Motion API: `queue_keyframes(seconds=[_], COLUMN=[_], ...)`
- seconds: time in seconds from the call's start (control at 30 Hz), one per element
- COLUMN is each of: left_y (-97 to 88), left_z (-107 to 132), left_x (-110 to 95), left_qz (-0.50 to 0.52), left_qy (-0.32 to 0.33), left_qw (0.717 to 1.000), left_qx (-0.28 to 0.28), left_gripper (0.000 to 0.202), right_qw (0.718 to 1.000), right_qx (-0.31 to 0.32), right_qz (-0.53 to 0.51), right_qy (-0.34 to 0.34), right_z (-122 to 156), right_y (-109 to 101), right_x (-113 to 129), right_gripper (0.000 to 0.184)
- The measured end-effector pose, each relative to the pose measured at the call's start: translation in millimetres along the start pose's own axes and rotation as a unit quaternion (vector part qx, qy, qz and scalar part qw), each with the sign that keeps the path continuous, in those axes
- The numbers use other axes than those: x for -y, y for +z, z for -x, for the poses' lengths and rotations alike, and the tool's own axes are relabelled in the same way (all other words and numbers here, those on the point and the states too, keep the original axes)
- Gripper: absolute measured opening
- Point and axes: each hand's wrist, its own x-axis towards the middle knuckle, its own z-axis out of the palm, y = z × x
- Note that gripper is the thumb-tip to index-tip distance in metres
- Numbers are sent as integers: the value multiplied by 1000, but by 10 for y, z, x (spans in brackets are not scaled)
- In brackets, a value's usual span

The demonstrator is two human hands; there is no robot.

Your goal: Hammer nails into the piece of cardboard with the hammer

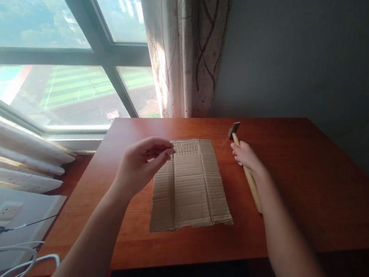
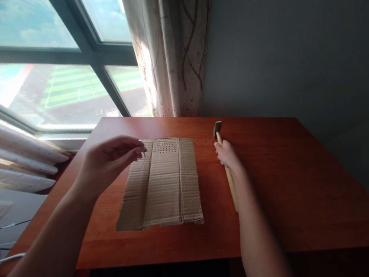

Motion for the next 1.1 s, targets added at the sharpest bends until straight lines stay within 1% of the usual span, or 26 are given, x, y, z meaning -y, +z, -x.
queue_keyframes(seconds=[0.07,0.17,0.23,0.3,0.47,0.67,0.9,1.1], left_y=[145,307,370,400,407,419,411,418], left_z=[-119,-272,-344,-389,-426,-427,-413,-405], left_x=[-7,37,82,125,178,164,177,166], left_qz=[9,-17,-42,-70,-118,-136,-153,-162], left_qy=[14,30,42,54,63,67,68,65], left_qw=[999,996,991,987,983,980,978,977], left_qx=[35,88,116,131,129,128,121,127], left_gripper=[18,12,11,11,10,10,10,11], right_qw=[1000,1000,1000,1000,1000,1000,1000,1000], right_qx=[0,-6,-10,-13,-15,-14,-16,-14], right_qz=[-1,0,0,-1,-1,3,4,6], right_qy=[2,3,3,3,6,4,8,-1], right_z=[1,2,-1,-5,-21,-43,-1,0], right_y=[-11,-23,-29,-35,-46,-50,-49,-50], right_x=[2,3,1,-2,-17,-42,7,1], right_gripper=[21,20,20,20,19,19,20,19])
